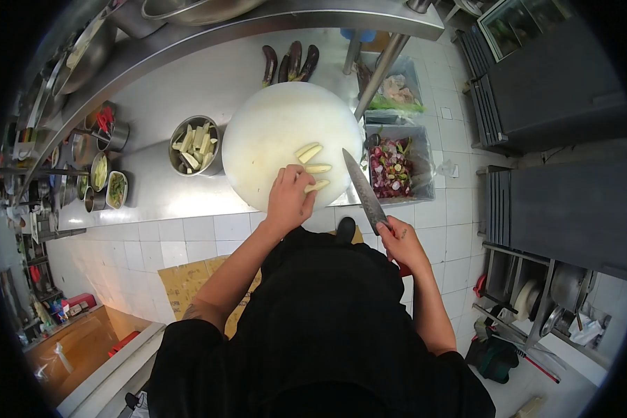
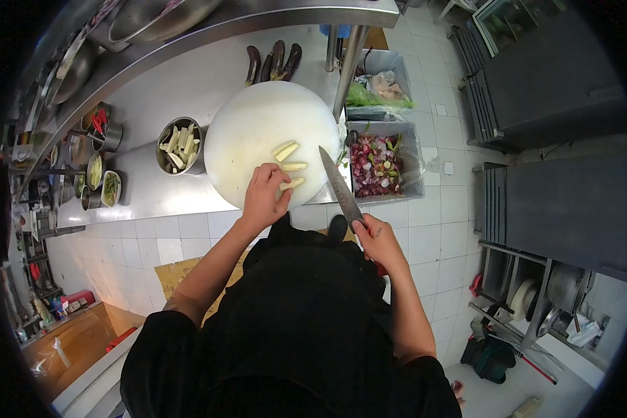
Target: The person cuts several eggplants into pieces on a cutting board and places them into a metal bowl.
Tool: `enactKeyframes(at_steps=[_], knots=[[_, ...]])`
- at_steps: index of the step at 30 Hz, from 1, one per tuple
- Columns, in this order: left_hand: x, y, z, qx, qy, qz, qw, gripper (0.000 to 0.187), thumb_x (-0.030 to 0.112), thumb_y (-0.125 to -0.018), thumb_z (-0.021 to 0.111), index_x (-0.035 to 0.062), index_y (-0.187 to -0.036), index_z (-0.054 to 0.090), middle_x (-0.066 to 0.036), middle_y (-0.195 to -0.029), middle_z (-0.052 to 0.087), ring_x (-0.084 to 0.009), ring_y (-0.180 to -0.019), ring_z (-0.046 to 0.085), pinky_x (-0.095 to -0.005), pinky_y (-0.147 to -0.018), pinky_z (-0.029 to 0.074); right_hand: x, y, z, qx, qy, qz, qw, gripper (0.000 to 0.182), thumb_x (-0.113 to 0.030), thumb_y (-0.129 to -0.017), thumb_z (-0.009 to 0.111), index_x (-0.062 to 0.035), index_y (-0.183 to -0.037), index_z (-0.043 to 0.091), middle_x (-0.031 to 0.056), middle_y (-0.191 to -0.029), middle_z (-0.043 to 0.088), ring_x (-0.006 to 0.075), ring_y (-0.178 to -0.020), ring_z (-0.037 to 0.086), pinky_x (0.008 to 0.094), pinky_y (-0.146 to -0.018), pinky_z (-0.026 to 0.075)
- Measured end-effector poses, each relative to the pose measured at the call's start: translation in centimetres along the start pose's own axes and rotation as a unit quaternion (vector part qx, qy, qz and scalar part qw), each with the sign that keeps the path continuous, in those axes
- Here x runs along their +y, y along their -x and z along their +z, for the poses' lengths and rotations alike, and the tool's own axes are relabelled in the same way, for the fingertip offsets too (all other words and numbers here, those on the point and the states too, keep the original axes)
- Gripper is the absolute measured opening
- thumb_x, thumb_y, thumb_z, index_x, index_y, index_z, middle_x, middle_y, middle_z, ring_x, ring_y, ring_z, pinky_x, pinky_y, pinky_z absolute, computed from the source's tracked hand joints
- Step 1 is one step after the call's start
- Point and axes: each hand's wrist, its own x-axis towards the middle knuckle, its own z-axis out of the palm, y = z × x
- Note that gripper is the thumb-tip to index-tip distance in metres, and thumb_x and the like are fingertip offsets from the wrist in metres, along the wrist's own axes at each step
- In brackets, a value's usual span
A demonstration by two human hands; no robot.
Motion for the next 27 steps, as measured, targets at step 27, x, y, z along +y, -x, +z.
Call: enactKeyframes(at_steps=[27], knots=[[-5.6,-0.4,-4.0,0.194,0.054,-0.031,0.979,0.059,0.004,-0.095,0.076,0.0117,-0.153,0.068,-0.022,-0.148,0.058,-0.0416,-0.136,0.054,-0.0458,-0.110,0.050,-11.1,-5.2,8.6,-0.192,-0.068,-0.043,0.978,0.032,-0.031,-0.118,0.054,-0.0024,-0.107,0.062,0.0025,-0.069,0.056,0.0147,-0.044,0.056,0.0323,-0.043,0.046]])
